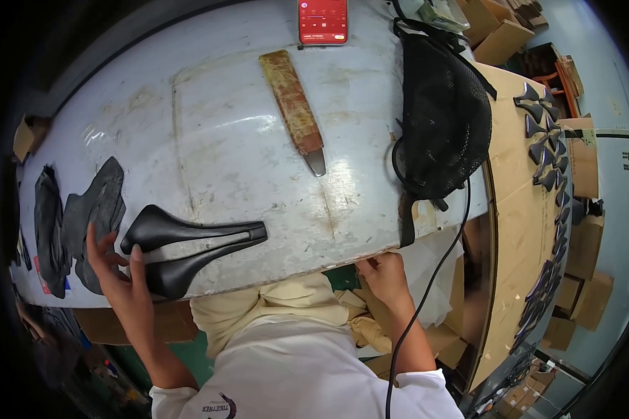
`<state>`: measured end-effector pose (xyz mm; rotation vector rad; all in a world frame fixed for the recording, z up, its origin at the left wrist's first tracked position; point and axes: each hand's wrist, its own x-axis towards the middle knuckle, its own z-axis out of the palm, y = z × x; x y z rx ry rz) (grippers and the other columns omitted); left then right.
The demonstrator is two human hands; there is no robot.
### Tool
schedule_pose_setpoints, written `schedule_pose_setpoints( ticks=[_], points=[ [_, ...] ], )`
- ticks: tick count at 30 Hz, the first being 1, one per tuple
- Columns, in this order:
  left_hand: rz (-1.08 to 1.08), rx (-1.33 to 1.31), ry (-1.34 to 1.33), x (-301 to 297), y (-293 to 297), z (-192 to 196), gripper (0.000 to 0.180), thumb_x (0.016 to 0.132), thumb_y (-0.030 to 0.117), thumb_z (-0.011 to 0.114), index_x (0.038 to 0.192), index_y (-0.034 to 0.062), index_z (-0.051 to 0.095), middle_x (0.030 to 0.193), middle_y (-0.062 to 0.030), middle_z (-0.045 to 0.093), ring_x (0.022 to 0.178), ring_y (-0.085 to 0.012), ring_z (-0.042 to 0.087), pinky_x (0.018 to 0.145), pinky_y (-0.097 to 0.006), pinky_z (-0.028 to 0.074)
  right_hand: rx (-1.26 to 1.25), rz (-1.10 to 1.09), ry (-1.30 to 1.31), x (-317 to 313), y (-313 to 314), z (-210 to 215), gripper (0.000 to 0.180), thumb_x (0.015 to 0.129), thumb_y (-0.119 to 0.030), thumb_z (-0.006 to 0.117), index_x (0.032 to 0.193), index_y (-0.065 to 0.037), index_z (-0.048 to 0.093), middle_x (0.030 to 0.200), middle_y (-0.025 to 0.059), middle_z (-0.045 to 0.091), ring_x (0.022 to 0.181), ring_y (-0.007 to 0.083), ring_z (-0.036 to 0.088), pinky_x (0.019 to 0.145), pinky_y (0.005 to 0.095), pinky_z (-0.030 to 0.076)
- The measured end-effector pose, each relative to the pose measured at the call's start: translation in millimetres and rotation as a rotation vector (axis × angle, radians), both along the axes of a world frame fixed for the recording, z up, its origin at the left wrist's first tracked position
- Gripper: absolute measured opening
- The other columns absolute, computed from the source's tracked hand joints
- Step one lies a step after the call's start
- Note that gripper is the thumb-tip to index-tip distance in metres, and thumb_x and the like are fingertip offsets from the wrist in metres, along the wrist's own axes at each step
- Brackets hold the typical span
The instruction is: Inspecting and fitting bicycle saddle covers onto foam padding at a factory workbench.
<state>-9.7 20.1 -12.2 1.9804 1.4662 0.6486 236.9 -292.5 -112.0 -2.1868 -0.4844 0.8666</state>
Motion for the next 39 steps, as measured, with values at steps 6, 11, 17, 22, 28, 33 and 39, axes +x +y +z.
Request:
schedule_pose_setpoints(
  ticks=[6, 11, 17, 22, 28, 33, 39],
  points=[
    [0.076, 0.353, -0.167, -42, 11, 3, 0.055, 0.084, 0.003, 0.067, 0.137, 0.0021, 0.048, 0.117, -0.0101, 0.058, 0.086, -0.0113, 0.049, 0.065, -0.023, 0.037, -0.14, 0.308, -0.112, -15, 23, 29, 0.02, 0.082, -0.01, 0.074, 0.068, 0.001, 0.065, 0.057, 0.0065, 0.06, 0.053, 0.011, 0.056, 0.05, 0.0265, 0.042],
    [0.007, 0.513, -0.048, -38, 57, 18, 0.018, 0.079, 0.0, 0.073, 0.095, 0.0022, 0.065, 0.089, -0.0089, 0.062, 0.079, -0.0203, 0.055, 0.066, -0.03, 0.042, 0.35, 0.451, 0.048, -61, 67, 76, 0.014, 0.074, -0.005, 0.079, 0.072, -0.002, 0.066, 0.057, 0.0052, 0.056, 0.05, 0.0165, 0.056, 0.049, 0.0284, 0.044],
    [-0.364, 0.588, 0.167, -23, 94, 27, 0.016, 0.072, 0.003, 0.074, 0.082, 0.0046, 0.063, 0.081, -0.0106, 0.061, 0.08, -0.033, 0.057, 0.07, -0.042, 0.046, 0.919, 0.816, -0.129, -103, 170, 109, 0.016, 0.07, -0.005, 0.081, 0.075, -0.006, 0.066, 0.06, 0.0049, 0.056, 0.05, 0.021, 0.055, 0.048, 0.0304, 0.043],
    [-0.442, 0.744, 0.434, 15, 109, 10, 0.013, 0.068, 0.009, 0.075, 0.073, 0.0059, 0.063, 0.075, -0.011, 0.061, 0.077, -0.0311, 0.058, 0.069, -0.042, 0.046, 1.01, 0.932, -0.184, -129, 202, 135, 0.014, 0.077, -0.011, 0.077, 0.077, -0.006, 0.064, 0.064, 0.0041, 0.056, 0.054, 0.0201, 0.057, 0.051, 0.0321, 0.047],
    [-0.432, 0.779, 0.409, 11, 118, 13, 0.009, 0.07, 0.007, 0.069, 0.064, 0.0048, 0.063, 0.067, -0.0102, 0.061, 0.067, -0.0291, 0.059, 0.065, -0.04, 0.046, 0.976, 0.988, -0.253, -128, 217, 145, 0.012, 0.079, -0.012, 0.076, 0.081, -0.006, 0.066, 0.066, 0.0047, 0.057, 0.056, 0.0213, 0.058, 0.052, 0.0319, 0.046],
    [-0.24, 0.629, 0.034, -25, 119, 26, 0.007, 0.076, 0.006, 0.068, 0.075, -0.0013, 0.068, 0.072, -0.0136, 0.064, 0.067, -0.0261, 0.061, 0.06, -0.036, 0.046, 0.779, 0.917, -0.273, -118, 252, 151, 0.011, 0.085, -0.011, 0.068, 0.089, -0.002, 0.065, 0.074, 0.0114, 0.063, 0.066, 0.0288, 0.062, 0.057, 0.0355, 0.049],
    [-0.022, 0.148, -0.329, -54, 112, 16, 0.018, 0.088, 0.011, 0.068, 0.093, -0.0061, 0.068, 0.069, -0.0059, 0.06, 0.06, -0.0101, 0.048, 0.055, -0.026, 0.038, 0.643, 0.783, -0.362, -117, 317, 154, 0.012, 0.089, -0.011, 0.061, 0.089, 0.0, 0.065, 0.079, 0.0152, 0.064, 0.071, 0.0333, 0.063, 0.061, 0.0405, 0.049]
  ],
)
